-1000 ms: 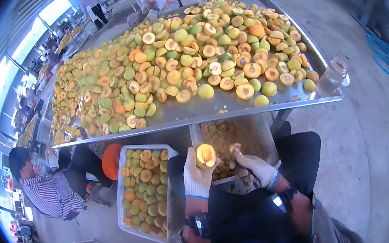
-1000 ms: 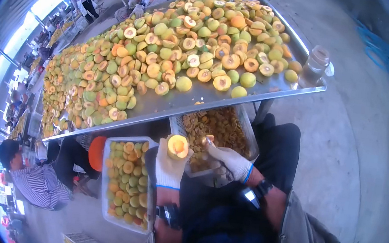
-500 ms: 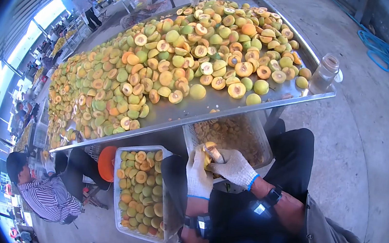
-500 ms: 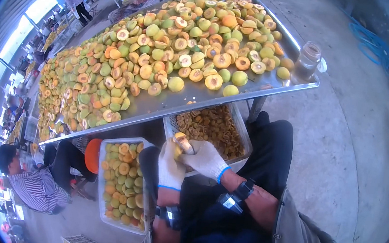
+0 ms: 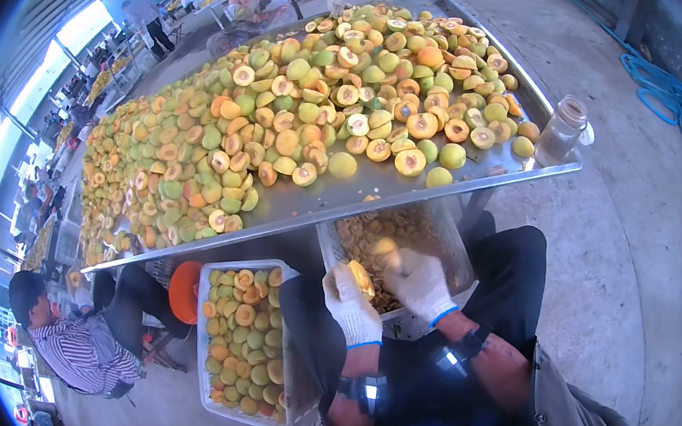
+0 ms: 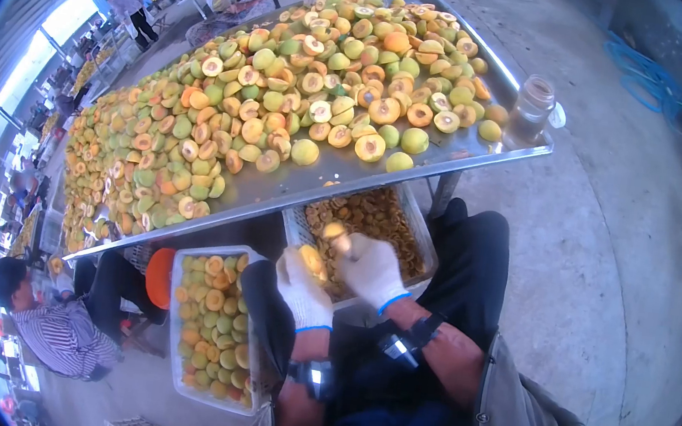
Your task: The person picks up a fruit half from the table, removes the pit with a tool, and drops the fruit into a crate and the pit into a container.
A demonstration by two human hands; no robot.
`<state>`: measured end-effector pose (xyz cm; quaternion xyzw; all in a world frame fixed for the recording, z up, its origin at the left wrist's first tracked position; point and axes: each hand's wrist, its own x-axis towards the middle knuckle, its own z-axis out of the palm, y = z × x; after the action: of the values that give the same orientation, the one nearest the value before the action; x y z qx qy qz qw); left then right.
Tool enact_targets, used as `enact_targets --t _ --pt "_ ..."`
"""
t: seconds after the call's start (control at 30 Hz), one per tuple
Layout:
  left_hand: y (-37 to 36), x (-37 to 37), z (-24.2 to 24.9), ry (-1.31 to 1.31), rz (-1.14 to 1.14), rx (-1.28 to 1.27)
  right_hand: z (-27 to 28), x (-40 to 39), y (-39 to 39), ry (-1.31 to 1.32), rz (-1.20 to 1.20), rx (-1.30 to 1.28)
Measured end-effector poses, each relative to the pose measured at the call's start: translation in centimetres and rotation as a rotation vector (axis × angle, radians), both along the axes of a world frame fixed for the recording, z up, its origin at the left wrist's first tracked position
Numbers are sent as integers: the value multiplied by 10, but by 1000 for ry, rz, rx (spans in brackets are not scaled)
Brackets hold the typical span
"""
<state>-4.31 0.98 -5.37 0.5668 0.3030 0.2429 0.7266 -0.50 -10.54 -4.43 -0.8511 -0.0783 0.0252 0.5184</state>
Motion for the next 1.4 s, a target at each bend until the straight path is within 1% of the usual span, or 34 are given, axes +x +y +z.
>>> enact_targets --t 0.03,0.07,0.1,0.13,0.17,0.2,0.23,0.27,0.3,0.37,0.4,0.43,0.47,0.5,0.57,0.6,0.67,0.7,0.77,0.8,0.87,0.9,0.97,1.0,1.03,1.1,1.2,1.27,1.33,1.37,1.4 --pt "8 -1 1 0 6 4 -4 6 -4 17 -100 79" --pt "17 -2 2 -73 -88 -225 -8 12 -12 13 -110 -15" --pt "23 -3 2 -148 -184 -454 -14 21 -18 -40 -62 -192" --pt "28 0 -11 -148 -160 -485 -27 32 -23 32 18 -321" --pt "31 -2 -12 -146 -160 -481 -29 38 -27 105 97 -449" --pt "34 -4 -13 -166 -200 -605 -30 35 -37 106 97 -445" --pt "38 -2 -12 -191 -236 -728 -12 30 -45 191 146 -273" --pt "41 -2 -11 -194 -228 -726 -3 28 -48 280 199 -103" --pt "43 -4 -9 -174 -242 -766 -6 27 -48 288 202 -102" --pt "40 -3 -3 -151 -276 -807 -7 28 -52 236 199 -341" --pt "39 -2 0 -139 -266 -848 -6 30 -55 235 196 -341" --pt "39 -4 0 -124 -248 -887 1 27 -55 322 191 -123" --pt "40 -5 -1 -121 -243 -885 8 24 -54 408 186 98" --pt "40 -4 -2 -124 -258 -907 17 22 -53 409 187 101" --pt "39 -2 -2 -124 -277 -929 31 19 -53 259 259 125" --pt "39 -3 -3 -151 -305 -919 29 20 -53 260 259 126" --pt "38 -4 -3 -176 -332 -906 21 19 -51 94 315 99" --pt "36 -4 3 -170 -323 -937 21 17 -50 94 315 101" --pt "36 -4 5 -163 -313 -965 23 15 -49 69 329 45" --pt "37 -5 1 -161 -347 -953 26 14 -48 68 330 47" --pt "37 -6 3 -154 -384 -941 40 10 -45 -40 385 -95" --pt "34 -5 4 -147 -363 -926 45 8 -44 -38 380 -94" --pt "30 -5 8 -141 -344 -910 53 8 -40 -123 450 -218" --pt "28 -6 10 -129 -346 -872 44 8 -37 -189 463 -226" --pt "27 -6 11 -118 -347 -835 44 8 -37 -190 462 -225" --pt "27 -6 4 -128 -344 -818 44 8 -35 -237 474 -305" --pt "28 -8 -1 -130 -352 -791 52 7 -36 -249 496 -320" --pt "30 -8 -6 -127 -363 -781 50 7 -36 -248 484 -364" --pt "33 -7 -10 -157 -387 -824 43 7 -36 -249 477 -409" --pt "34 -7 -8 -165 -376 -823 37 7 -39 -225 413 -408" --pt "33 -6 3 -114 -266 -707 38 8 -39 -205 363 -404"
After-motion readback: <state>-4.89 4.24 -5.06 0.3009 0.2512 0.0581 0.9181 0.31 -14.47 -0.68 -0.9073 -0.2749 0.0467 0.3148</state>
